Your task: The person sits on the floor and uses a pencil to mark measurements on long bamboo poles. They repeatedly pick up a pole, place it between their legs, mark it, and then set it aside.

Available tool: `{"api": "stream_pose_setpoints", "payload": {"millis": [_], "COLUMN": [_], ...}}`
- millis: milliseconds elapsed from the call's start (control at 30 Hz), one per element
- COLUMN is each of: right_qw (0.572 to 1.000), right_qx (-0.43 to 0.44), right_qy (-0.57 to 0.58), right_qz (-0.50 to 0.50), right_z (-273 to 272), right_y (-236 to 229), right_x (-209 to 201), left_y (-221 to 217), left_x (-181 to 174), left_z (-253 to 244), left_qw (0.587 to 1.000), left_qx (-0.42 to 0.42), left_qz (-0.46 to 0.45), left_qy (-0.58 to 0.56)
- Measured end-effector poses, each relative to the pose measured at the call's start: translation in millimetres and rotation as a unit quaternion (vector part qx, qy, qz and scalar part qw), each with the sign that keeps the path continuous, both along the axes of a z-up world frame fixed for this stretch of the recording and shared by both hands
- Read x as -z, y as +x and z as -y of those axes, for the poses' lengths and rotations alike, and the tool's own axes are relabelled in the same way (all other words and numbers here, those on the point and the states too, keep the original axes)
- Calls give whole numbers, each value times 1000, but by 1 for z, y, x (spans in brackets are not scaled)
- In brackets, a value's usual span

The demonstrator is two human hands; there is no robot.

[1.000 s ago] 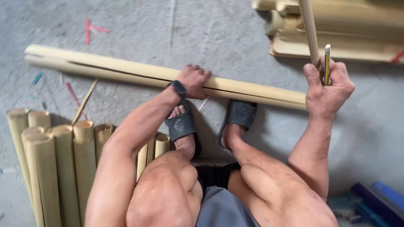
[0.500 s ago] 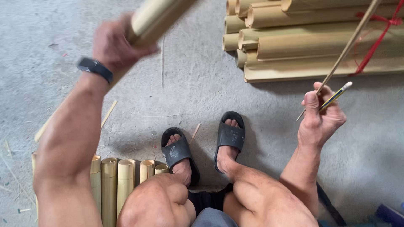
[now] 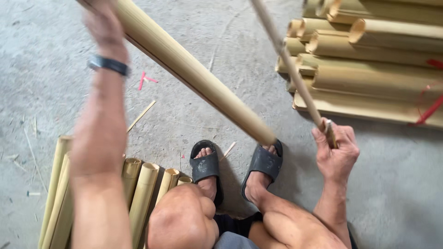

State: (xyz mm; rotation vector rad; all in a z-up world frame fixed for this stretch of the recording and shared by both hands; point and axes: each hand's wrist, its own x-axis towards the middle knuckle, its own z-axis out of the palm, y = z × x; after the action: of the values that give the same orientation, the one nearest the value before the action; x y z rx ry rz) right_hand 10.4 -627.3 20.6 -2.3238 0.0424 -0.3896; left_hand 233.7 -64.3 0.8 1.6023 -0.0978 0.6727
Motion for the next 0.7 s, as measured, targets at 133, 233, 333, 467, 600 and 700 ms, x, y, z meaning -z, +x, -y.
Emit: {"api": "stream_pose_setpoints", "payload": {"millis": [133, 233, 333, 467, 600, 700], "right_qw": [997, 989, 977, 954, 940, 924], "right_qx": [-60, -112, -122, -122, -141, -134], "right_qy": [-25, -58, -40, -54, -95, -129], "right_qz": [-35, -83, -168, -268, -297, -335], "right_z": [-18, -20, -17, -6, 6, 13], "right_y": [1, -1, -9, -16, -23, -20], "right_x": [17, 38, 62, 90, 107, 118], "left_y": [-84, -145, -181, -200, -210, -206], "left_x": [120, 180, 207, 214, 217, 223], "left_z": [48, 92, 121, 133, 129, 101], "left_qw": [933, 838, 783, 727, 734, 788], "left_qx": [-77, -244, -268, -214, -175, -239], "left_qz": [-181, -438, -540, -644, -652, -564], "left_qy": [-301, -216, -154, -103, -73, -56]}}
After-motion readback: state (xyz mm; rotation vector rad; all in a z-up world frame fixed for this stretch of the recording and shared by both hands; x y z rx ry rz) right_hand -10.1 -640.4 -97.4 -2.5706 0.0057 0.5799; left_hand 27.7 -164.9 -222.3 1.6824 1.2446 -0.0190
